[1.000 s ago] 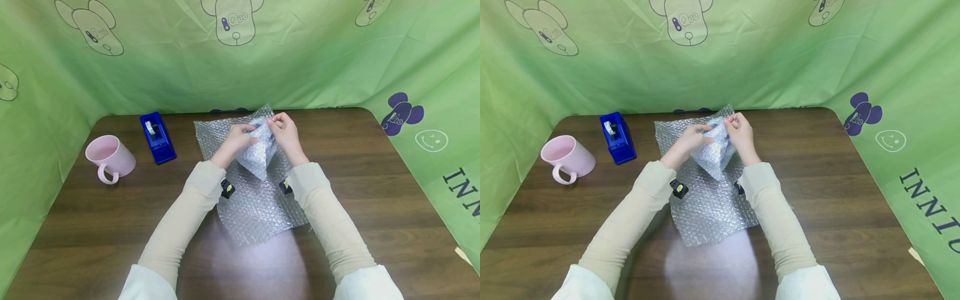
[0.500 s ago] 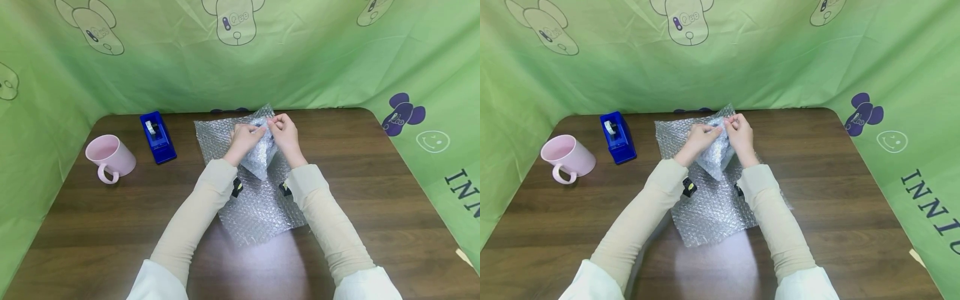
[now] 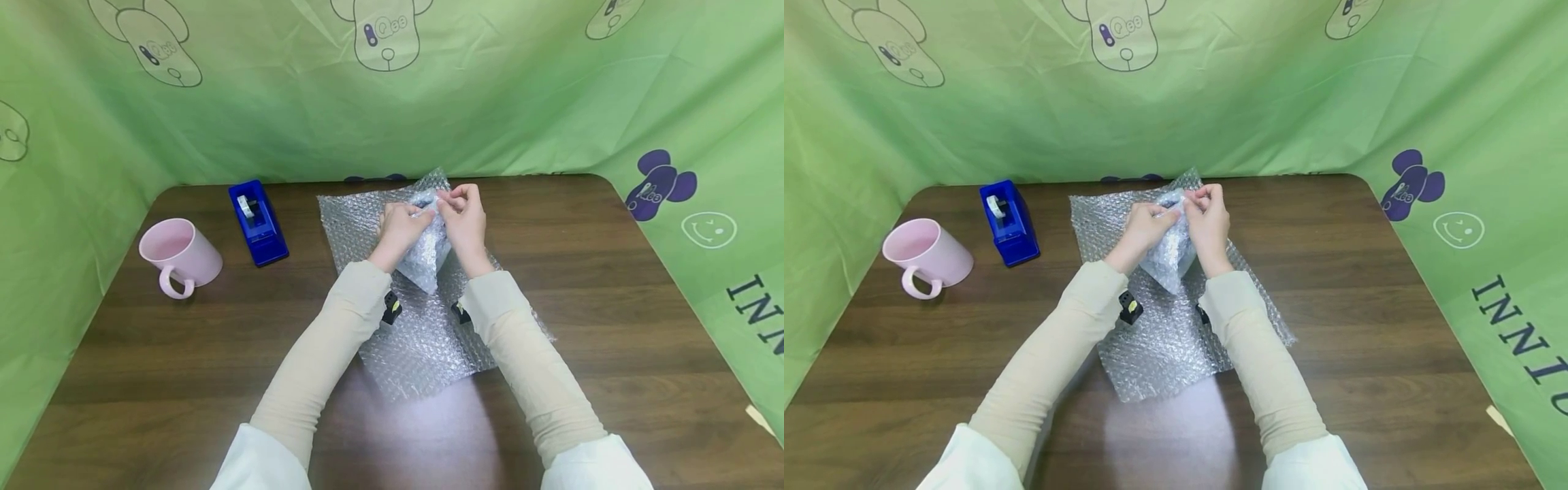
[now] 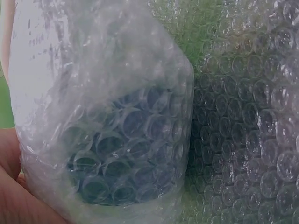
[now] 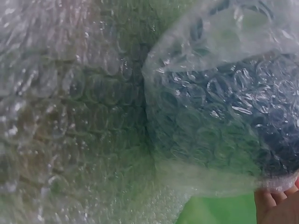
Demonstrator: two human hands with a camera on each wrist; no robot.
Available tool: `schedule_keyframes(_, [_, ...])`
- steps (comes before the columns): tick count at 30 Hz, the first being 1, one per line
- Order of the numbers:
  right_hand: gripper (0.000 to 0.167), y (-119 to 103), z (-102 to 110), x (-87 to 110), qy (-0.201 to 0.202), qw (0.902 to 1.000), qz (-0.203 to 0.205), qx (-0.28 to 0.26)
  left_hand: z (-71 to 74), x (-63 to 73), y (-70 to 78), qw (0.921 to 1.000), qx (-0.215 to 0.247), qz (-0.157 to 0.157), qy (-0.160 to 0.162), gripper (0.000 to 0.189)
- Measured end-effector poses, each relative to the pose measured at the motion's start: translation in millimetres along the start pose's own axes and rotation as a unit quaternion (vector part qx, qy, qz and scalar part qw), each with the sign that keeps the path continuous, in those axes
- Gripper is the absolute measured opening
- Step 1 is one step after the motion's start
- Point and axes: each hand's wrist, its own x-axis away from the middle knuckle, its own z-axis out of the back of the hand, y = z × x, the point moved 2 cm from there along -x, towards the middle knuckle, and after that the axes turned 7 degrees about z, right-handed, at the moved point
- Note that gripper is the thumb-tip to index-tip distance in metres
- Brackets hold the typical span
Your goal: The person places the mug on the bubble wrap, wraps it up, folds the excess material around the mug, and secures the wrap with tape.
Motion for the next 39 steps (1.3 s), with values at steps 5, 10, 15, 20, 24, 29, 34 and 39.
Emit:
schedule_keyframes(5, [0.028, 0.8, -1.9, 0.2, 0.026, 0.9989, 0.000, -0.038, -0.6, 0.9, 0.4, 1.0000, -0.001, -0.002, 0.002, 0.040])
schedule_keyframes(10, [0.026, 0.6, -3.1, 1.9, 0.049, 0.9981, 0.002, -0.037, -0.7, 1.9, 0.4, 1.0000, -0.004, 0.000, 0.002, 0.040])
schedule_keyframes(15, [0.010, 2.0, -1.9, 2.3, 0.052, 0.9982, 0.004, -0.029, -0.7, 2.2, 0.6, 1.0000, -0.004, 0.000, -0.001, 0.039])
schedule_keyframes(20, [0.022, 5.2, -0.8, 1.8, 0.058, 0.9977, -0.015, -0.032, -0.7, 1.5, -0.1, 1.0000, -0.005, 0.003, -0.001, 0.039])
schedule_keyframes(24, [0.023, 4.8, -0.5, 3.2, 0.066, 0.9974, -0.020, -0.021, -0.7, 1.2, -0.5, 0.9999, -0.014, 0.002, 0.001, 0.039])
schedule_keyframes(29, [0.025, 4.8, 0.8, 4.5, 0.068, 0.9975, -0.018, 0.011, -0.5, 3.0, 0.3, 0.9999, -0.015, -0.001, 0.002, 0.041])
schedule_keyframes(34, [0.027, 4.8, 1.0, 4.3, 0.055, 0.9957, -0.014, 0.073, -0.9, 3.7, 0.6, 1.0000, -0.008, 0.002, -0.001, 0.042])
schedule_keyframes(39, [0.029, 5.0, 1.4, 3.4, 0.030, 0.9906, -0.004, 0.134, -1.2, 3.4, 0.4, 0.9998, -0.018, 0.002, 0.002, 0.039])
